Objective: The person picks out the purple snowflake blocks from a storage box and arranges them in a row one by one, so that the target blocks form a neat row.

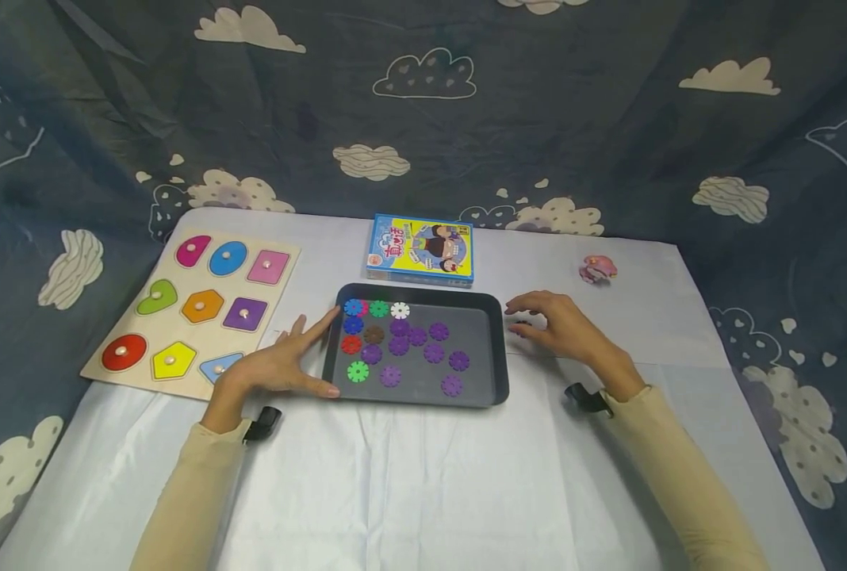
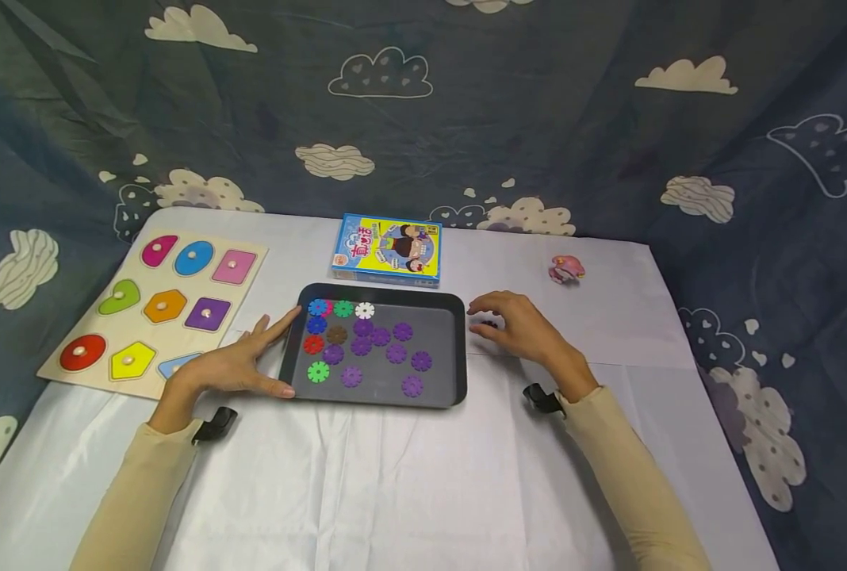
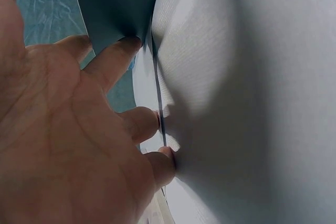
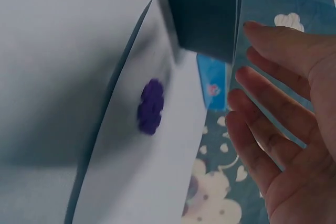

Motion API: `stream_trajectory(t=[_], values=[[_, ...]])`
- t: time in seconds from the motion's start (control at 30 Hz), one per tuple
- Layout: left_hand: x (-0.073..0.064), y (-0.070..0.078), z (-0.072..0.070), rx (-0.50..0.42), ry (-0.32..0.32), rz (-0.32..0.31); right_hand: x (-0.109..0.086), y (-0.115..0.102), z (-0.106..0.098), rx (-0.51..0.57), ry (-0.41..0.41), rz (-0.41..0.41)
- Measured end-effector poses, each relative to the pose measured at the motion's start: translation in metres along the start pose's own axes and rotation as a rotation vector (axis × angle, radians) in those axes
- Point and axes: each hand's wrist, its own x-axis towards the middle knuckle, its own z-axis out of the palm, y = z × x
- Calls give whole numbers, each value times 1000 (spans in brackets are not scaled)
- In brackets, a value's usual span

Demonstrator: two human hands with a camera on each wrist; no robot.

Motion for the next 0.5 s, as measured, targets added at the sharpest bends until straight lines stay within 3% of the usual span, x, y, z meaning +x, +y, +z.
stream_trajectory(t=[0.2, 0.5], values=[[1, -1, 1, 3, 6, 10, 5, -10, 5, 20, -14, -59], [1, 0, 0, -4, 2, 7, 11, -27, 11, 0, -81, -63]])
